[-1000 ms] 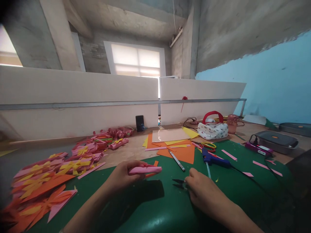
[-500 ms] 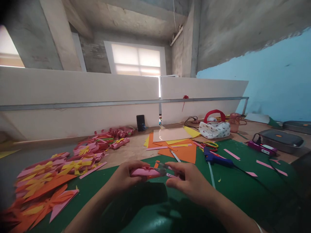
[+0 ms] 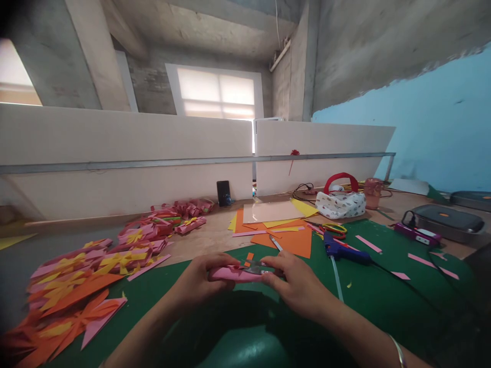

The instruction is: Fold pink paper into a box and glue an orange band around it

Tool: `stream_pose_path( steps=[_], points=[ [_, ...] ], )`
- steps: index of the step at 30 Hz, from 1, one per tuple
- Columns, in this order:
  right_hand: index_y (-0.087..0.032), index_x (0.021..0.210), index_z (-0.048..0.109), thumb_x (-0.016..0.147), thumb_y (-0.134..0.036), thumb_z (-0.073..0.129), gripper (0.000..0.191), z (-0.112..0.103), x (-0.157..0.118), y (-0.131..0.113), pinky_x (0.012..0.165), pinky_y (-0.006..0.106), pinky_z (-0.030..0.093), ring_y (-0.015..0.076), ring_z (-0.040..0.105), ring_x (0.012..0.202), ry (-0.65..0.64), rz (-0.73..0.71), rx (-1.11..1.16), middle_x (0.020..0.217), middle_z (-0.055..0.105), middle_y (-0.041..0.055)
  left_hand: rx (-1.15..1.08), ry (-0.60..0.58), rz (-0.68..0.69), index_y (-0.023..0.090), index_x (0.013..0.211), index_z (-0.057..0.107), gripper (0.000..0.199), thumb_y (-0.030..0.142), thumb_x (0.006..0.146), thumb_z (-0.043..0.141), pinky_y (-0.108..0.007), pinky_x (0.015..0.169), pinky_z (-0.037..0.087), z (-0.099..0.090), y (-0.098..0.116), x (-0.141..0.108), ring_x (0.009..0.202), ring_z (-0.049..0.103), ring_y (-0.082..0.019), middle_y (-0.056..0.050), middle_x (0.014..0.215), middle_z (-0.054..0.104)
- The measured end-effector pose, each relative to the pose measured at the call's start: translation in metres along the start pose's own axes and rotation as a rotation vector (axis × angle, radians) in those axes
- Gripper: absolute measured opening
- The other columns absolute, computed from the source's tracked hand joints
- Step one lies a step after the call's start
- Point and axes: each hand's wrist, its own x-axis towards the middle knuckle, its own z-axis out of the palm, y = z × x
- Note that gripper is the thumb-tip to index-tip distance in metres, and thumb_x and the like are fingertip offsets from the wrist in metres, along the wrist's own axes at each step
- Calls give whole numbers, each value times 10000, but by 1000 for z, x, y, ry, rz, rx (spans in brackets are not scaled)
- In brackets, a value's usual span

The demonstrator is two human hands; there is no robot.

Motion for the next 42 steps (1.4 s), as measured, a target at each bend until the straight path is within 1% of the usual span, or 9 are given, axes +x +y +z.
stream_pose_path(
  steps=[4, 11, 17, 21, 24, 30, 35, 38, 42],
  points=[
    [-234, 921, 696, 850, -355, 491, 248, 3, -1, -1, 683, 280, 394, 180, 545, 779, 0, -1, 54, 891, 600, 48, 2, -11, 1, 165, 895, 713, 323, 113, 594, 608, -258, 715, 439, 0, 1, 0, 807, 603, -179, -42, 888, 689],
    [-243, 956, 705, 809, -290, 548, 220, 4, -3, -2, 680, 273, 392, 181, 551, 804, -5, 6, 212, 906, 612, 35, 9, -51, 37, 160, 888, 715, 308, 109, 606, 602, -258, 703, 434, 1, 1, -1, 788, 599, -172, -43, 872, 675],
    [-222, 850, 723, 809, -281, 545, 192, 7, -3, -3, 666, 269, 383, 177, 554, 789, -9, -5, 266, 882, 620, 30, -9, -53, 37, 162, 872, 714, 307, 91, 595, 601, -253, 720, 429, 1, 0, -1, 808, 597, -171, -39, 886, 668],
    [-229, 949, 726, 812, -272, 545, 231, 9, -3, -1, 670, 269, 380, 175, 551, 769, -13, 6, 308, 810, 619, 25, -5, -65, 48, 166, 890, 713, 312, 97, 606, 604, -251, 711, 429, 0, 1, -2, 803, 595, -169, -39, 883, 667],
    [-236, 999, 719, 799, -266, 566, 254, 10, -3, 1, 664, 268, 377, 175, 550, 763, -17, 16, 324, 801, 625, 25, 0, -72, 45, 169, 888, 712, 302, 105, 613, 605, -253, 716, 432, 1, 1, -1, 810, 595, -171, -39, 888, 667],
    [-247, 1006, 719, 795, -267, 578, 255, 12, -2, 5, 652, 263, 374, 171, 548, 755, -9, 21, 343, 807, 629, 22, 2, -68, 50, 168, 873, 711, 300, 93, 600, 610, -253, 732, 435, 1, 0, -2, 819, 599, -169, -35, 897, 668],
    [-244, 956, 737, 793, -269, 582, 226, 12, -2, 4, 640, 254, 369, 157, 543, 721, 0, 8, 323, 753, 620, 12, 13, -84, 53, 167, 869, 712, 275, 117, 617, 613, -253, 727, 439, 1, 1, -3, 813, 603, -168, -38, 898, 667],
    [-237, 931, 745, 807, -269, 562, 223, 12, -3, 3, 642, 256, 369, 156, 546, 713, 10, 22, 309, 742, 627, 14, 17, -92, 45, 172, 880, 711, 295, 113, 609, 611, -254, 728, 442, 1, 1, -2, 817, 603, -170, -38, 906, 665],
    [-251, 987, 727, 775, -315, 610, 251, 11, -5, -1, 628, 255, 367, 166, 541, 730, -27, 29, 306, 765, 628, 15, 7, -105, 44, 172, 890, 713, 299, 119, 610, 619, -252, 724, 445, 1, 2, -1, 817, 605, -169, -42, 911, 662]
  ],
)
